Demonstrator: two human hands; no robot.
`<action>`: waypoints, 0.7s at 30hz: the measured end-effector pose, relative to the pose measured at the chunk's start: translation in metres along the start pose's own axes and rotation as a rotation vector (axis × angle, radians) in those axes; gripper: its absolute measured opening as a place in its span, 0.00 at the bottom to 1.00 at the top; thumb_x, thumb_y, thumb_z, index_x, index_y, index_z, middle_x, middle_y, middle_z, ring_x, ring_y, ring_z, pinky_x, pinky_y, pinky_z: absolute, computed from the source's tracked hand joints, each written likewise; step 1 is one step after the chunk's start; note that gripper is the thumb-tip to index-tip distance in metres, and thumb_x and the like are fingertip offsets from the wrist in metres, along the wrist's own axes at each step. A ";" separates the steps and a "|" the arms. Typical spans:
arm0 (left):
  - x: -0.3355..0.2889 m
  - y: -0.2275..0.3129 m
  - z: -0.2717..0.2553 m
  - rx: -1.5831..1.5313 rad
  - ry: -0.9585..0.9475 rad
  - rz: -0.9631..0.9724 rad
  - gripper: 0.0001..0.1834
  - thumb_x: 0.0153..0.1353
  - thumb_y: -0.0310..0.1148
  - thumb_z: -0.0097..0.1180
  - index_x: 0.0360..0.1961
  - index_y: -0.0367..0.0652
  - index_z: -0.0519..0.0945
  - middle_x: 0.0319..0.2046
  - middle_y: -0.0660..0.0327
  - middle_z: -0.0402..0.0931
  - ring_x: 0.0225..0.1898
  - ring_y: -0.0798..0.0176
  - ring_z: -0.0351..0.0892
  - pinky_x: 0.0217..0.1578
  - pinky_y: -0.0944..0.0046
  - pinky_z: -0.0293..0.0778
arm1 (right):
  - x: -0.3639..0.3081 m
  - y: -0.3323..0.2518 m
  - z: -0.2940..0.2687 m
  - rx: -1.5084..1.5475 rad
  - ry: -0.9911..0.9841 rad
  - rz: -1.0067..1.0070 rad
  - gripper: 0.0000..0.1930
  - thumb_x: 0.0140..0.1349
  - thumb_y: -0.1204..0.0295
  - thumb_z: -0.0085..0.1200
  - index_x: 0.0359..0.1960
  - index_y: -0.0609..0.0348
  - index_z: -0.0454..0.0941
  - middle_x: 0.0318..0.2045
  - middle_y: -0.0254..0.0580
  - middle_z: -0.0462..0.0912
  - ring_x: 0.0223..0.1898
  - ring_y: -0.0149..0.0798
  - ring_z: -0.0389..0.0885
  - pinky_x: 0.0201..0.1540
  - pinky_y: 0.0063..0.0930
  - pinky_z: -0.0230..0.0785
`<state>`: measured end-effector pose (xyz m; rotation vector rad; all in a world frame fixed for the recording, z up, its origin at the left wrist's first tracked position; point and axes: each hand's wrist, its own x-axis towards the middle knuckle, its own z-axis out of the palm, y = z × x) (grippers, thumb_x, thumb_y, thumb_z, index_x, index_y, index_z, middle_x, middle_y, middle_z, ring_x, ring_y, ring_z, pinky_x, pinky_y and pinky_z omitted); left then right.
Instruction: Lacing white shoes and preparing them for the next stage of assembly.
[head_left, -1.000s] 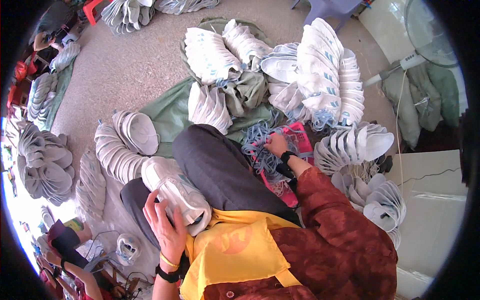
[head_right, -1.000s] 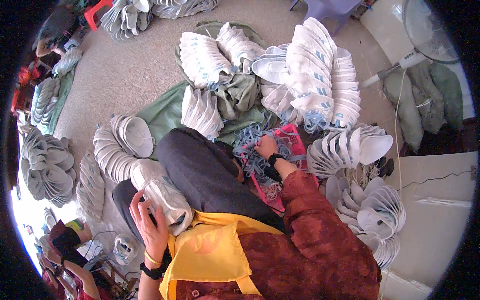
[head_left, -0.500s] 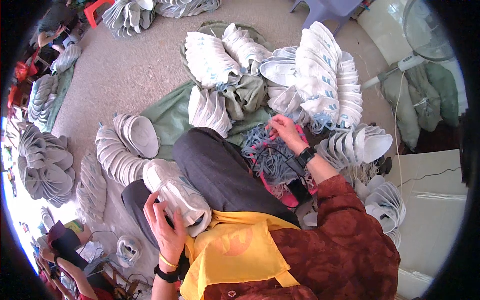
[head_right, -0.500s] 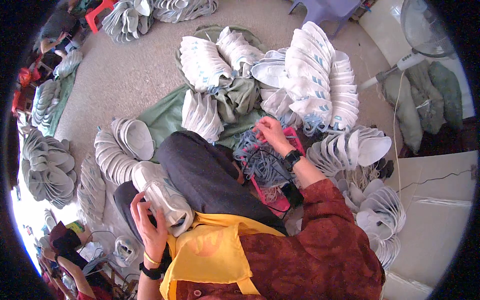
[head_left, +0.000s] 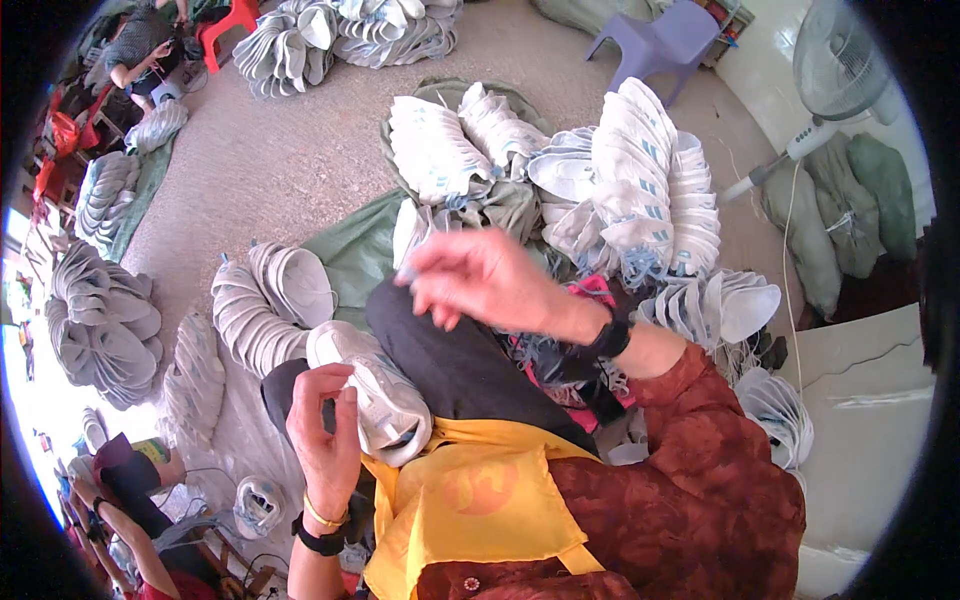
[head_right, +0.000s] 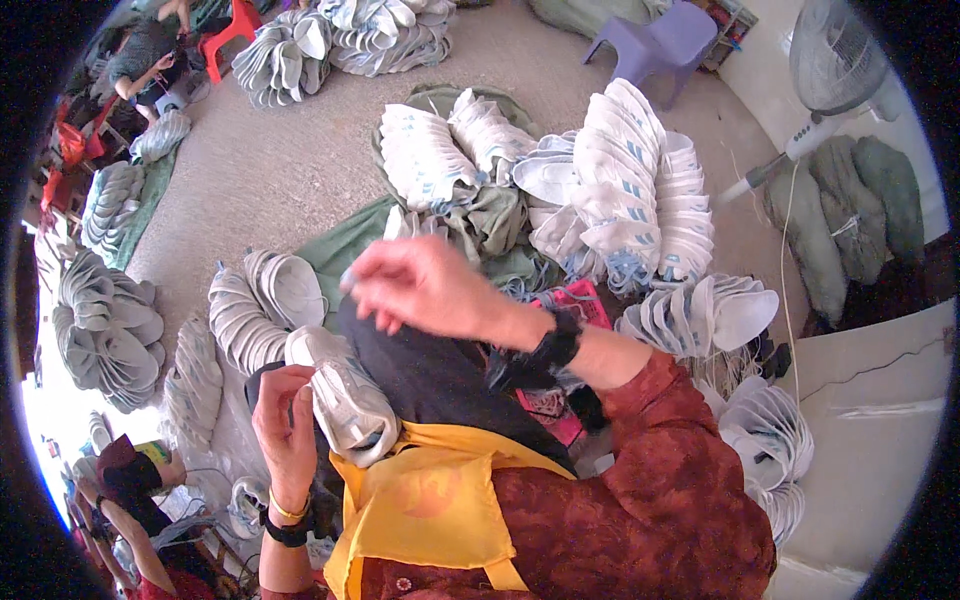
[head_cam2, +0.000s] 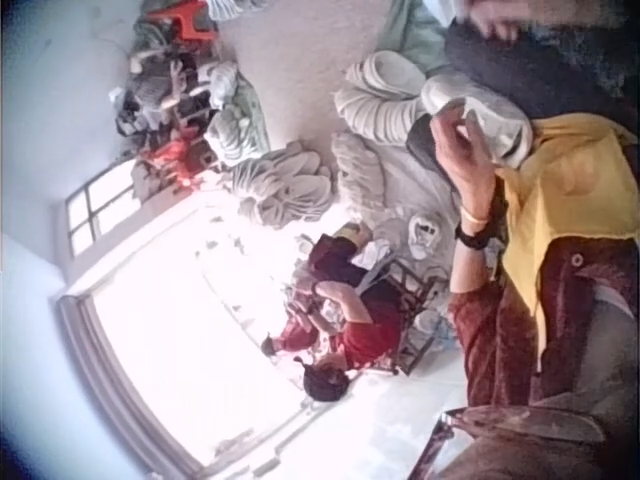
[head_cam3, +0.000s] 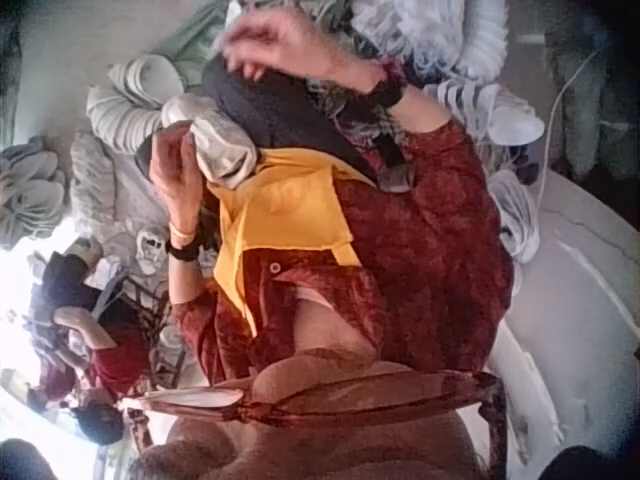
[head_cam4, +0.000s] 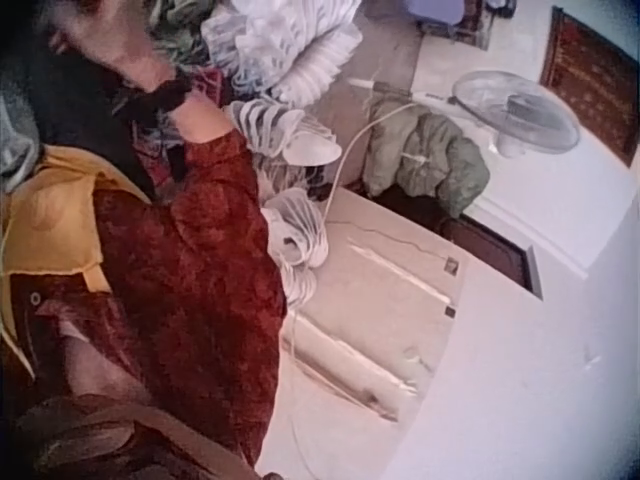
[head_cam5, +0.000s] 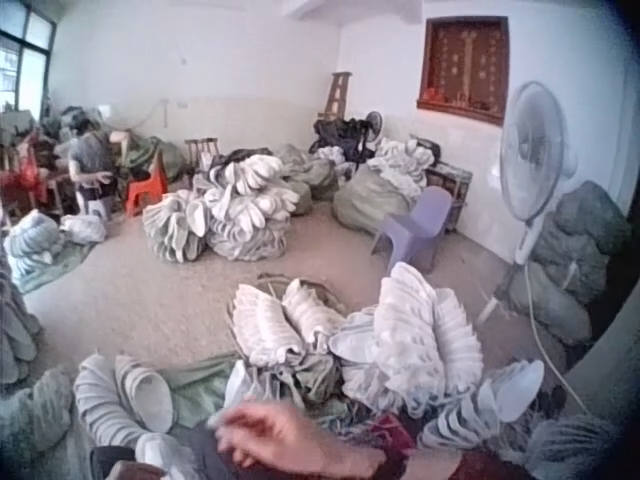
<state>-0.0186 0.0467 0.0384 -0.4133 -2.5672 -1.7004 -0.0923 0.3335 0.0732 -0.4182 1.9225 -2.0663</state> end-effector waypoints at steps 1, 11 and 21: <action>0.002 0.009 0.003 -0.001 0.003 0.006 0.08 0.66 0.21 0.59 0.45 0.35 0.77 0.49 0.53 0.79 0.41 0.61 0.78 0.46 0.62 0.76 | -0.002 0.000 0.019 0.003 -0.031 0.016 0.09 0.76 0.74 0.54 0.53 0.62 0.81 0.36 0.38 0.87 0.31 0.24 0.84 0.33 0.21 0.80; -0.017 0.025 0.008 -0.631 -0.094 -0.188 0.11 0.75 0.25 0.56 0.49 0.43 0.66 0.39 0.61 0.81 0.38 0.70 0.81 0.44 0.68 0.76 | -0.027 0.006 0.103 0.271 0.001 0.105 0.14 0.69 0.80 0.61 0.52 0.64 0.72 0.38 0.43 0.89 0.27 0.24 0.81 0.27 0.21 0.74; -0.034 0.004 -0.007 -0.633 -0.297 -0.326 0.03 0.74 0.26 0.59 0.41 0.39 0.78 0.34 0.68 0.80 0.39 0.77 0.76 0.42 0.72 0.73 | -0.027 -0.005 0.079 0.368 0.073 0.086 0.18 0.70 0.81 0.57 0.61 0.60 0.76 0.43 0.48 0.90 0.25 0.24 0.80 0.26 0.18 0.73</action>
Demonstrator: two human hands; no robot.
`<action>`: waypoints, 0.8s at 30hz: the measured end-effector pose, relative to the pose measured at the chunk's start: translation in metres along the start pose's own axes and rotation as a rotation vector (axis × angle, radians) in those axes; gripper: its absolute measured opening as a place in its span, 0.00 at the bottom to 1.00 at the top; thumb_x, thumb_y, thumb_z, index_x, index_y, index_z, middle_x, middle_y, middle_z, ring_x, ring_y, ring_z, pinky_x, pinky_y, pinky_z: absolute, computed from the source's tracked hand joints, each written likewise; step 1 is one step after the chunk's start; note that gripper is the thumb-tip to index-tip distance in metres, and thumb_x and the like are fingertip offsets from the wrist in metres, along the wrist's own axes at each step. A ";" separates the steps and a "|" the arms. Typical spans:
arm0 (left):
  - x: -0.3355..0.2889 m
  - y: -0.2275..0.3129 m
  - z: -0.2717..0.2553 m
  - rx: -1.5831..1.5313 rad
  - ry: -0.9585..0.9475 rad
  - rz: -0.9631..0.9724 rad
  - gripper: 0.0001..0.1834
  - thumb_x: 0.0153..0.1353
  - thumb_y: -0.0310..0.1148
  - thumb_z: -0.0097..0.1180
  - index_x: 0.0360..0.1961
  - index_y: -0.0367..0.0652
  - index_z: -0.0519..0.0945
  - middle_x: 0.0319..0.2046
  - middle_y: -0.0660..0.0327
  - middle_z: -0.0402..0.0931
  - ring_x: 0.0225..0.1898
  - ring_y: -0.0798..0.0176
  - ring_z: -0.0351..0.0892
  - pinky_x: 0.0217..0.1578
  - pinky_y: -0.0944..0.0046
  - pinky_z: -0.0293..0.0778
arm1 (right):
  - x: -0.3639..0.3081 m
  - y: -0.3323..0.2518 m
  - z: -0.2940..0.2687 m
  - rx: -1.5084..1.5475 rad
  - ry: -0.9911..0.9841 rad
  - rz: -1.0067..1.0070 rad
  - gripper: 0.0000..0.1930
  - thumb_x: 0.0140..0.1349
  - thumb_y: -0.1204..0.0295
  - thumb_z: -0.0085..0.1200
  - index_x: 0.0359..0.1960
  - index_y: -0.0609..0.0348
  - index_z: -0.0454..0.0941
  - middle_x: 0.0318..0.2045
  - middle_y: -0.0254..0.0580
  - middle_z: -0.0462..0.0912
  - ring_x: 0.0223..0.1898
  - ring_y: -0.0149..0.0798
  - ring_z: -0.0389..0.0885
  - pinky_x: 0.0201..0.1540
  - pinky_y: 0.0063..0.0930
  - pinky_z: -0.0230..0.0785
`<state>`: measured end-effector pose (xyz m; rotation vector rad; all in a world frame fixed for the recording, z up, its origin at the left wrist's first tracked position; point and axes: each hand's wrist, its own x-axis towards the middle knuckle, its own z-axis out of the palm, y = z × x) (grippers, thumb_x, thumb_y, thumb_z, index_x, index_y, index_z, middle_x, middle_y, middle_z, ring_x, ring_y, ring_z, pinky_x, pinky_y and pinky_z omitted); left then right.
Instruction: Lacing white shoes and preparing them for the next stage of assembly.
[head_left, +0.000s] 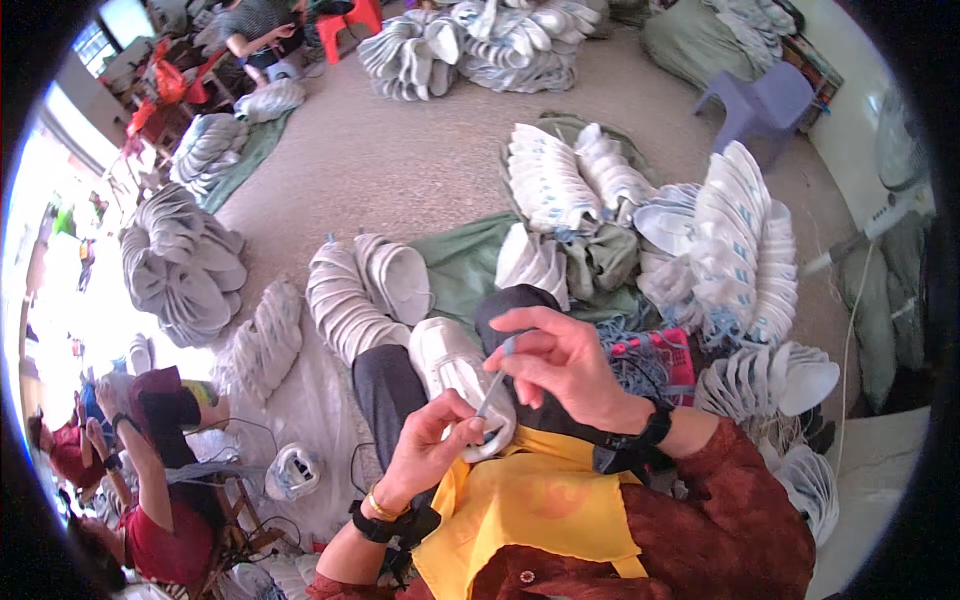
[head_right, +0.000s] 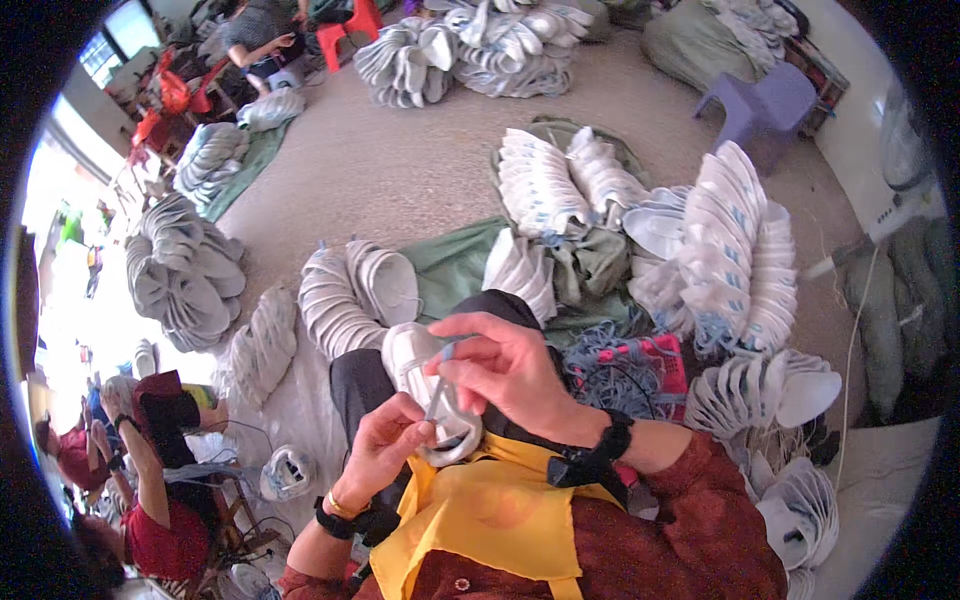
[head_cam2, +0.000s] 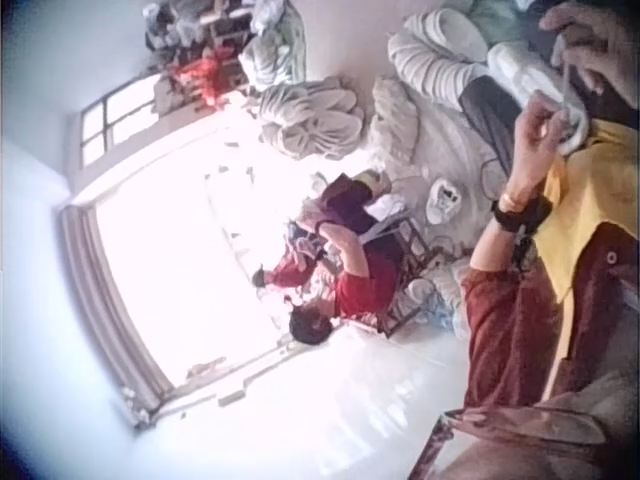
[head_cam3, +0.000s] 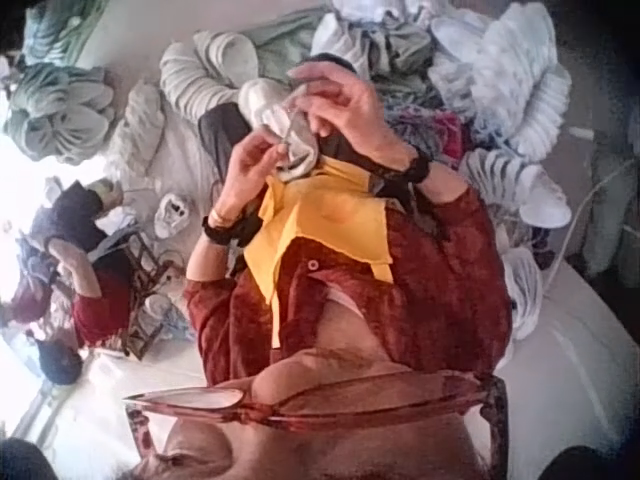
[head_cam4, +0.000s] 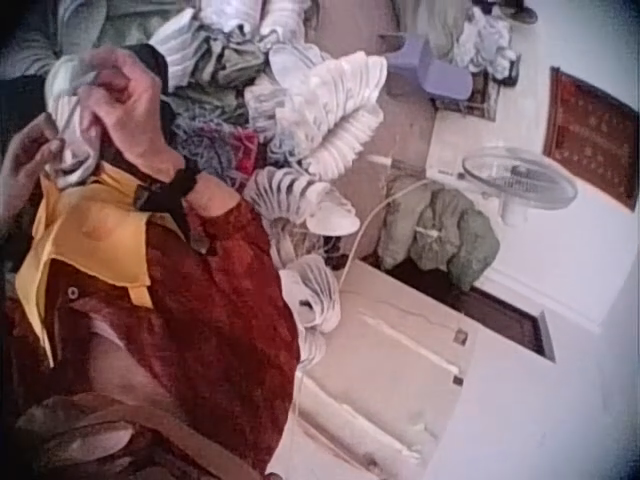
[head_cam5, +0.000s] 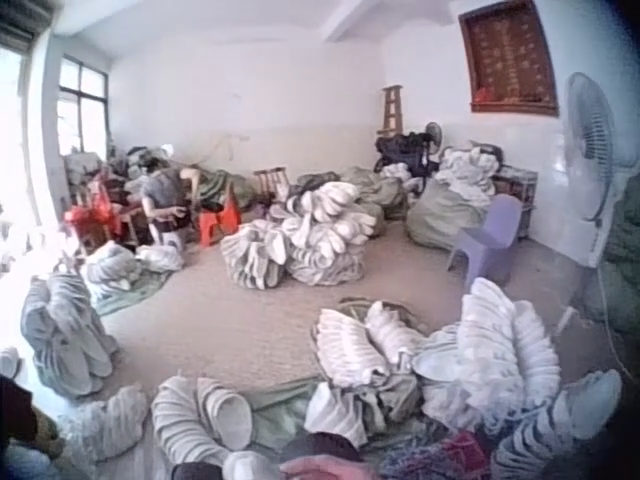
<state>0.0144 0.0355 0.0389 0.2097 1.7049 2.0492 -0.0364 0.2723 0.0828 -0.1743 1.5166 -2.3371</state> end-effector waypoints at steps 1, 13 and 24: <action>-0.001 -0.002 -0.002 0.007 0.002 0.001 0.03 0.74 0.26 0.58 0.41 0.39 0.77 0.35 0.69 0.80 0.39 0.77 0.76 0.42 0.72 0.73 | 0.001 0.000 -0.004 -0.039 0.015 -0.024 0.15 0.70 0.81 0.57 0.57 0.60 0.78 0.43 0.48 0.90 0.24 0.24 0.80 0.25 0.18 0.72; -0.007 0.003 -0.015 -0.041 0.073 0.000 0.05 0.76 0.28 0.56 0.41 0.40 0.75 0.30 0.71 0.76 0.33 0.78 0.73 0.38 0.74 0.71 | 0.026 -0.023 -0.038 0.108 0.164 -0.160 0.10 0.72 0.77 0.58 0.53 0.60 0.82 0.46 0.47 0.89 0.24 0.23 0.76 0.26 0.17 0.69; -0.017 0.014 -0.047 0.088 0.233 0.014 0.09 0.75 0.31 0.58 0.35 0.44 0.75 0.27 0.70 0.73 0.30 0.75 0.71 0.35 0.71 0.68 | 0.046 -0.134 -0.139 -0.102 0.457 -0.489 0.15 0.76 0.69 0.55 0.58 0.64 0.80 0.50 0.47 0.88 0.29 0.20 0.76 0.31 0.15 0.70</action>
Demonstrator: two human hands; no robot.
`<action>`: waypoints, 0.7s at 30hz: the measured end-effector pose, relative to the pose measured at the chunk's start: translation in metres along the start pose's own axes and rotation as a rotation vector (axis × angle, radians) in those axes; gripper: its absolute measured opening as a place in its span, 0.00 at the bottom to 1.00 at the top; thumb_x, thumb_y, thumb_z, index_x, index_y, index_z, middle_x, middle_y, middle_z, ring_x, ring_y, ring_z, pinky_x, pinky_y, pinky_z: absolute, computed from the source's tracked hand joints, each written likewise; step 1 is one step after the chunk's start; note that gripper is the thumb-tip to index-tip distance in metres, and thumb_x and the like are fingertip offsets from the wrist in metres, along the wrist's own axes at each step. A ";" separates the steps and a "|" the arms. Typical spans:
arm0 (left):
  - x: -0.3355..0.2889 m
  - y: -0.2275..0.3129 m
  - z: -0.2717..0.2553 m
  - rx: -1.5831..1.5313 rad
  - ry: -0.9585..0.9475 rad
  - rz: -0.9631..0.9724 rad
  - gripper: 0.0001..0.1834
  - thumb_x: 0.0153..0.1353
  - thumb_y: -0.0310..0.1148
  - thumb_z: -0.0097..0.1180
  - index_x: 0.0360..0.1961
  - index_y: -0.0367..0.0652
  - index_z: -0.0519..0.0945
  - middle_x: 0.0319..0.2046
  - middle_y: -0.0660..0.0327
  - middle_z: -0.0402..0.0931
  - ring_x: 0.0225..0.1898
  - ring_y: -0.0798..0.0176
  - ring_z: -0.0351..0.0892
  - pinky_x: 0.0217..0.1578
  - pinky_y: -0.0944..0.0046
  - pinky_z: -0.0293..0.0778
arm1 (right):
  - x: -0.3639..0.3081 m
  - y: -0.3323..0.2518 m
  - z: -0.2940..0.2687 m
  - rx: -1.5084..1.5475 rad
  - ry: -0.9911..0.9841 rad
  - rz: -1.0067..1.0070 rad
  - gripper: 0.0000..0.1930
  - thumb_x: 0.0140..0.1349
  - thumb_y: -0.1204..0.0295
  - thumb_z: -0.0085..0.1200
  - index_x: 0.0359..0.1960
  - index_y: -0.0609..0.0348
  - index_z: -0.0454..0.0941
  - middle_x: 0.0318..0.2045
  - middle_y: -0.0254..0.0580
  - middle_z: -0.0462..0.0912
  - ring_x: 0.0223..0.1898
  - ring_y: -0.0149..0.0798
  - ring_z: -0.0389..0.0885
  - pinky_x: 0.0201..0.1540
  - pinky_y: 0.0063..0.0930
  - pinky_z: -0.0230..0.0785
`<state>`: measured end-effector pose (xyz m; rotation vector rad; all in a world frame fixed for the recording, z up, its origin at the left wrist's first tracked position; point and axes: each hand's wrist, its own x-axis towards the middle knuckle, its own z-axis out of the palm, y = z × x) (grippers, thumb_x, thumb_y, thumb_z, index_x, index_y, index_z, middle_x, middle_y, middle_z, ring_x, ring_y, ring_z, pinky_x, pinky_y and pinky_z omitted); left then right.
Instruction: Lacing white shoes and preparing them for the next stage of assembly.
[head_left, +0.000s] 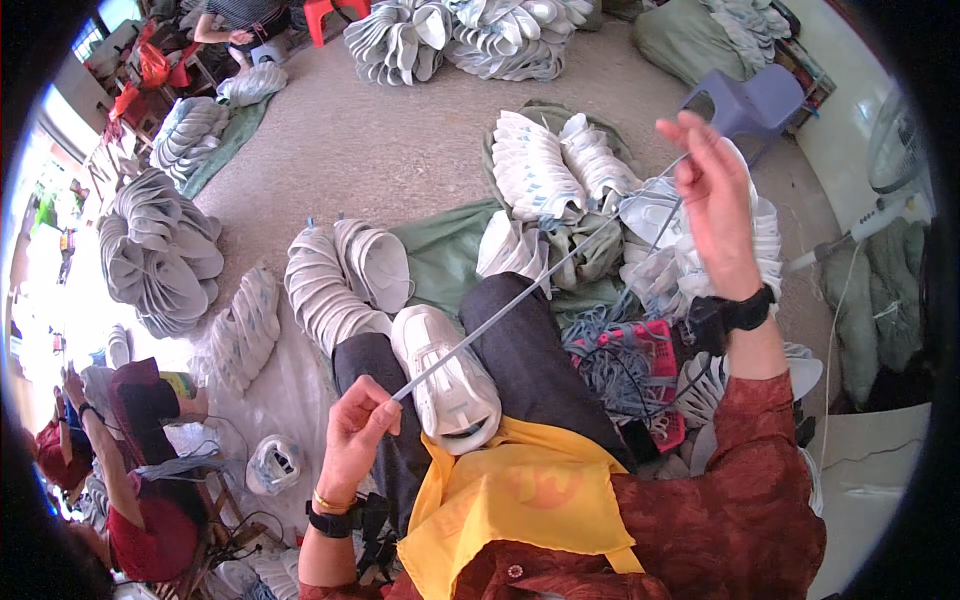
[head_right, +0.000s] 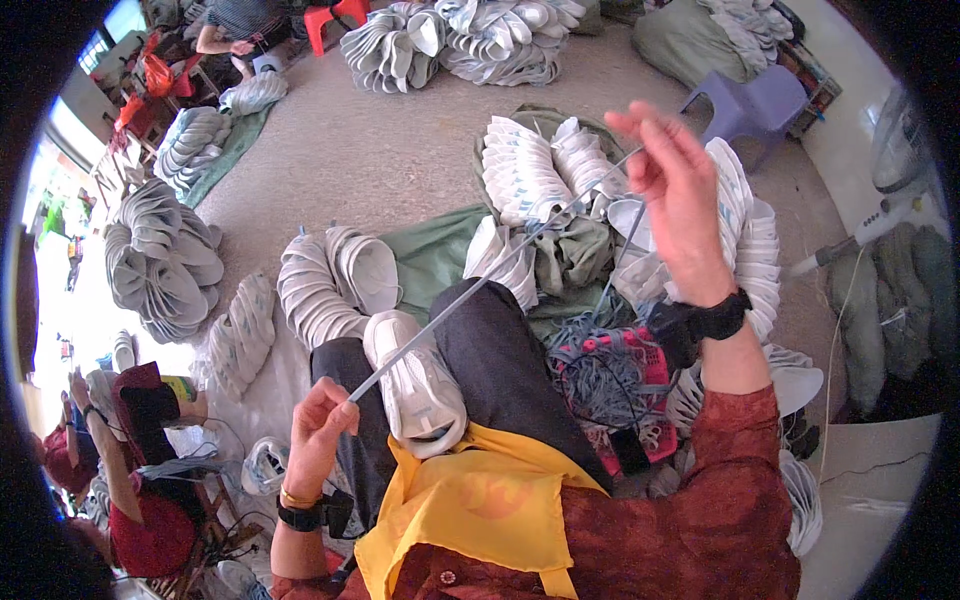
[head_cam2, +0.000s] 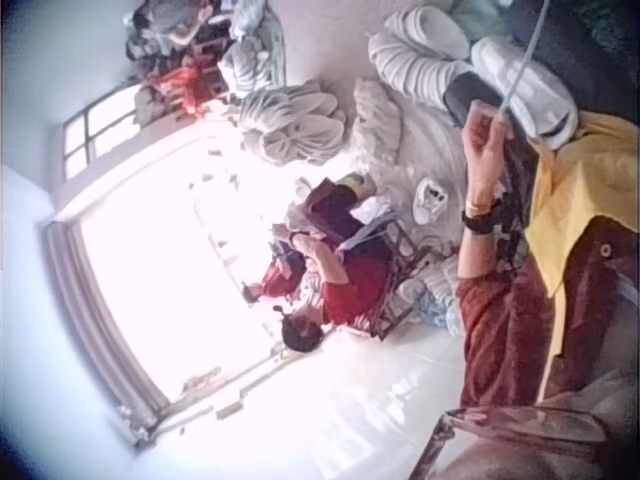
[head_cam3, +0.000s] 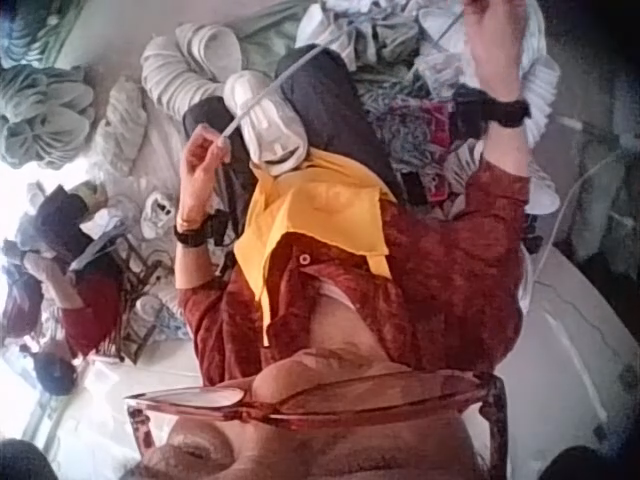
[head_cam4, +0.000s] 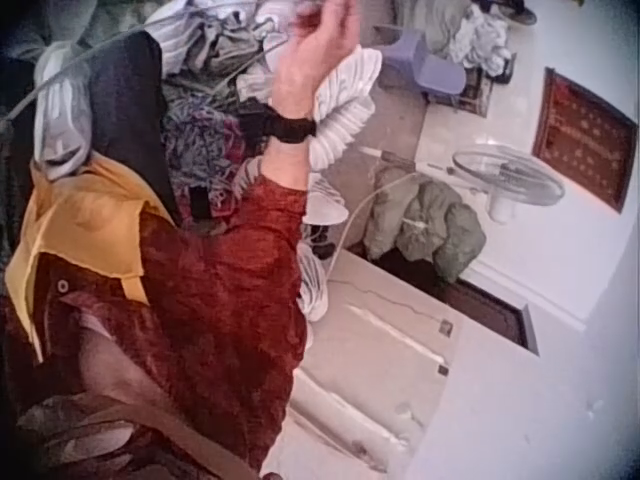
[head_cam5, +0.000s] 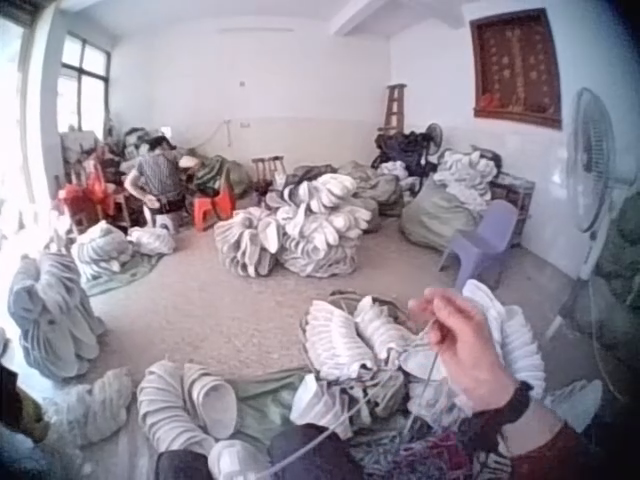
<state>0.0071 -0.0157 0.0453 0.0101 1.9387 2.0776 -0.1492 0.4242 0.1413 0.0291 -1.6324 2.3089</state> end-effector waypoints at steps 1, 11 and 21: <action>0.000 0.000 0.000 -0.020 0.015 0.008 0.09 0.75 0.31 0.58 0.34 0.44 0.76 0.27 0.70 0.73 0.29 0.75 0.71 0.34 0.71 0.68 | 0.002 -0.016 0.004 -0.104 -0.076 -0.121 0.14 0.77 0.69 0.54 0.58 0.63 0.80 0.50 0.46 0.88 0.29 0.21 0.77 0.31 0.16 0.71; 0.005 -0.008 0.005 -0.075 -0.048 0.014 0.07 0.75 0.30 0.58 0.37 0.42 0.76 0.29 0.69 0.77 0.32 0.75 0.75 0.36 0.72 0.70 | 0.029 -0.094 0.049 -0.874 -0.286 -1.118 0.16 0.80 0.67 0.45 0.58 0.66 0.78 0.51 0.48 0.88 0.51 0.35 0.84 0.64 0.33 0.68; -0.002 0.006 0.013 -0.180 -0.045 0.038 0.06 0.76 0.29 0.58 0.38 0.42 0.75 0.30 0.69 0.76 0.31 0.75 0.74 0.37 0.72 0.70 | 0.064 -0.129 0.088 -0.748 -0.221 -1.062 0.15 0.80 0.69 0.44 0.54 0.68 0.80 0.42 0.46 0.90 0.46 0.33 0.86 0.57 0.31 0.75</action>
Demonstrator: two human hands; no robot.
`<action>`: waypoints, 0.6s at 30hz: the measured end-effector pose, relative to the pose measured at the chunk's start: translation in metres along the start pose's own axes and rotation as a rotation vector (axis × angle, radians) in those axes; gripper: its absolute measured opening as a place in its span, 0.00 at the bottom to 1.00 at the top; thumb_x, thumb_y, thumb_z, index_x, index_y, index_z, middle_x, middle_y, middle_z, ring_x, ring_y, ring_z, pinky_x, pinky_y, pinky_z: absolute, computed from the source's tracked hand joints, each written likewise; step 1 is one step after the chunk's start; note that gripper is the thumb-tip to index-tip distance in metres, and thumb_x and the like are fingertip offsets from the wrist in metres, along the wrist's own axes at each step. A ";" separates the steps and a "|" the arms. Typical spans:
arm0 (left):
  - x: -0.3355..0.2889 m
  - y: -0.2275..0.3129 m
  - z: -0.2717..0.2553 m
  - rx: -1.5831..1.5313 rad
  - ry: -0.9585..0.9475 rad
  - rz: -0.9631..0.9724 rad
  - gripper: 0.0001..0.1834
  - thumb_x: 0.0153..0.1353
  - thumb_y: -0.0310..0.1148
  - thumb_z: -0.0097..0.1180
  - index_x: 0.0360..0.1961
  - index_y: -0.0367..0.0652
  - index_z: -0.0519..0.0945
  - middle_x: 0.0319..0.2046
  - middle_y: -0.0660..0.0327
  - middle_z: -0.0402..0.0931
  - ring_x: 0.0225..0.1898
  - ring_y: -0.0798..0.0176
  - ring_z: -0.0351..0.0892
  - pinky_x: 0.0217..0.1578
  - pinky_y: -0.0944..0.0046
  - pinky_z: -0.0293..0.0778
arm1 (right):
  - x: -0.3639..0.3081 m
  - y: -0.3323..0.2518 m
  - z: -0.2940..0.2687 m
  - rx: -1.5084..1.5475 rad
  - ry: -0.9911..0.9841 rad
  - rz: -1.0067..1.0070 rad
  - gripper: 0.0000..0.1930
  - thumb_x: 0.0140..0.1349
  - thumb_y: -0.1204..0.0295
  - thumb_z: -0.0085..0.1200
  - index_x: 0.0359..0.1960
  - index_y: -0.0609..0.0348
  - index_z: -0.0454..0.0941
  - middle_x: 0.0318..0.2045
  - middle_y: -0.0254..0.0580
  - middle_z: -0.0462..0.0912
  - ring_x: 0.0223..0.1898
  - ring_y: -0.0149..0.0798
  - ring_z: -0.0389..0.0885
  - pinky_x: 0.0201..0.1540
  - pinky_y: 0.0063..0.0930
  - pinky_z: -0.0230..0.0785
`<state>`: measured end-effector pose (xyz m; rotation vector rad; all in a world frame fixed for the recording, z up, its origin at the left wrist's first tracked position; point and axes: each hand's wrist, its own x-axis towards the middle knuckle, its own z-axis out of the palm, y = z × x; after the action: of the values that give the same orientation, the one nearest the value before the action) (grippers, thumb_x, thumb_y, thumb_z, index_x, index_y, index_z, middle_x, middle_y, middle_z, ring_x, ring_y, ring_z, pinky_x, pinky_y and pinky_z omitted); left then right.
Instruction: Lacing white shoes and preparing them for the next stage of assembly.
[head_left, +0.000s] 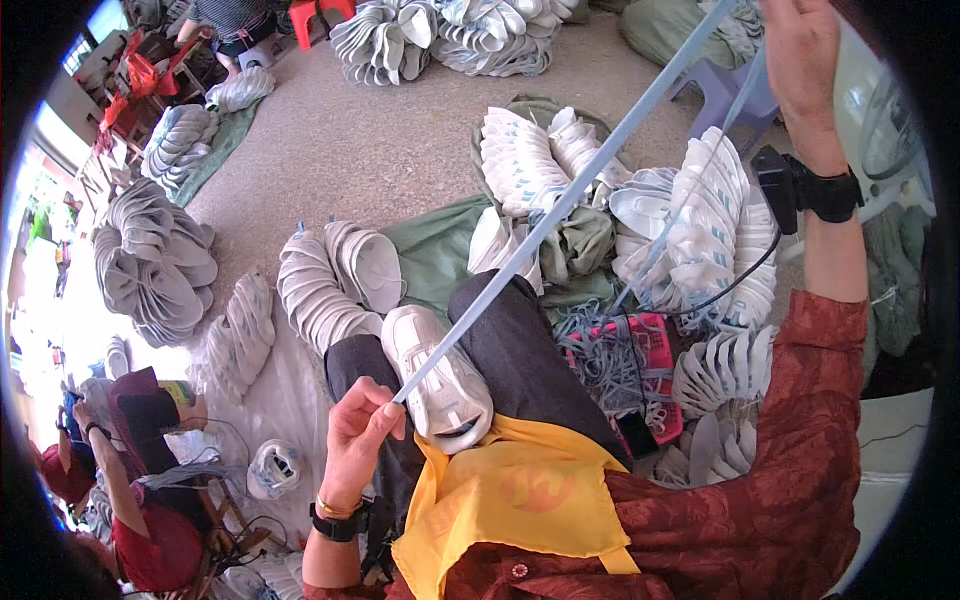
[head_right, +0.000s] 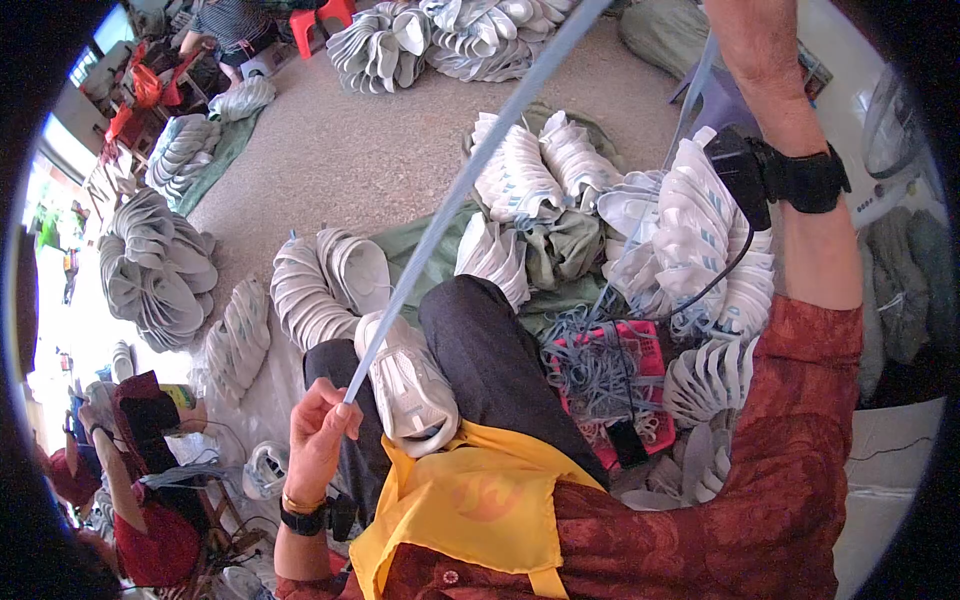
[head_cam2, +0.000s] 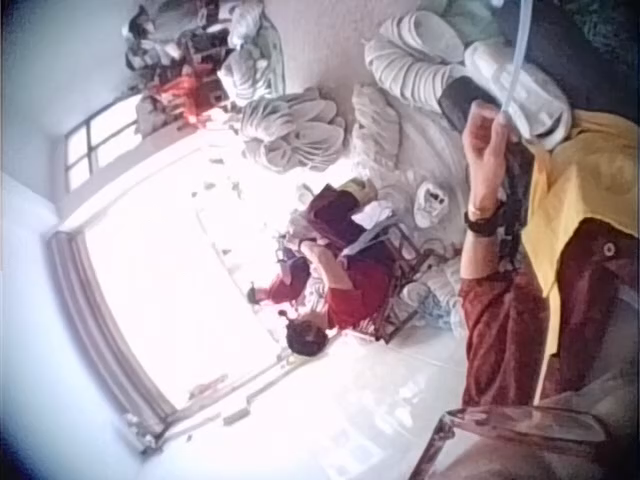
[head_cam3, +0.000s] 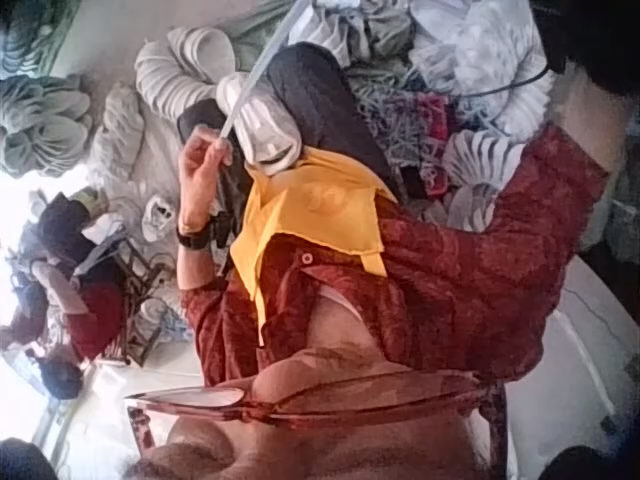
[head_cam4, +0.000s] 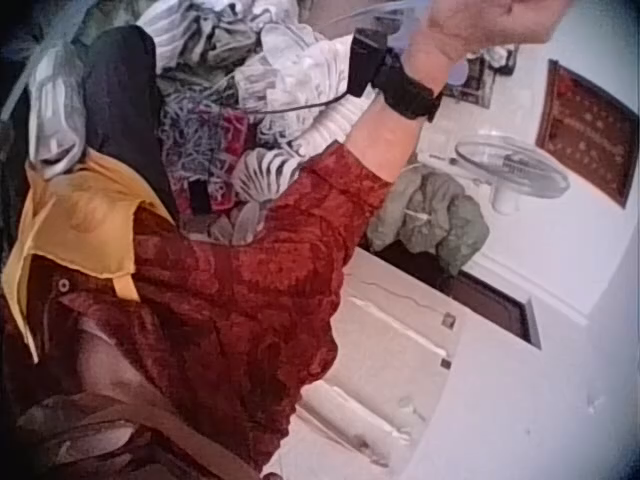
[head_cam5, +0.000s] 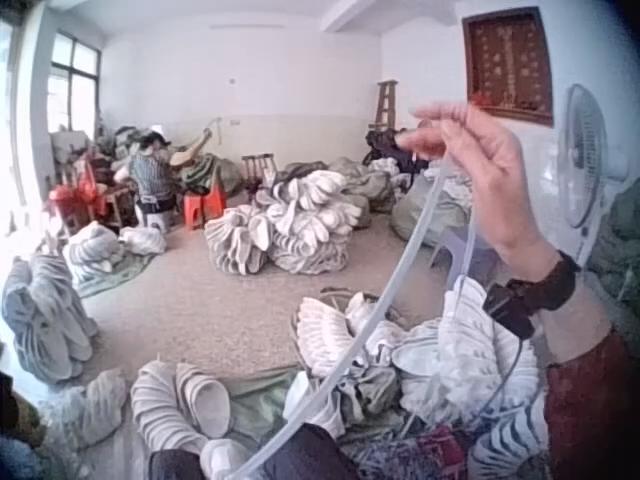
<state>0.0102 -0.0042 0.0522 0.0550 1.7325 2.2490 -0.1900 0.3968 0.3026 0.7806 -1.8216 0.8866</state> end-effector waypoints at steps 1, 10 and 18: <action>0.001 0.000 0.001 -0.002 -0.002 -0.006 0.07 0.76 0.30 0.57 0.38 0.42 0.75 0.30 0.69 0.76 0.31 0.76 0.73 0.37 0.72 0.70 | -0.004 0.021 -0.016 -0.002 -0.001 -0.005 0.15 0.80 0.69 0.44 0.54 0.68 0.80 0.42 0.46 0.90 0.46 0.33 0.86 0.57 0.31 0.75; 0.004 -0.013 0.008 0.219 0.037 -0.010 0.06 0.75 0.26 0.56 0.38 0.39 0.76 0.28 0.70 0.76 0.30 0.77 0.73 0.34 0.73 0.69 | -0.197 0.037 0.011 -0.376 -0.999 0.611 0.14 0.63 0.66 0.66 0.48 0.58 0.87 0.33 0.42 0.89 0.27 0.33 0.86 0.34 0.30 0.79; 0.010 -0.009 0.027 0.559 -0.043 0.107 0.05 0.70 0.23 0.59 0.35 0.36 0.77 0.27 0.67 0.78 0.30 0.75 0.77 0.33 0.71 0.73 | -0.243 -0.104 0.134 0.860 -1.045 0.843 0.13 0.69 0.69 0.63 0.51 0.62 0.84 0.34 0.35 0.88 0.29 0.23 0.80 0.34 0.24 0.75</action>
<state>0.0086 0.0255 0.0494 0.3174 2.3224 1.7410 -0.0800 0.2623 0.0627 1.1245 -2.7777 2.1910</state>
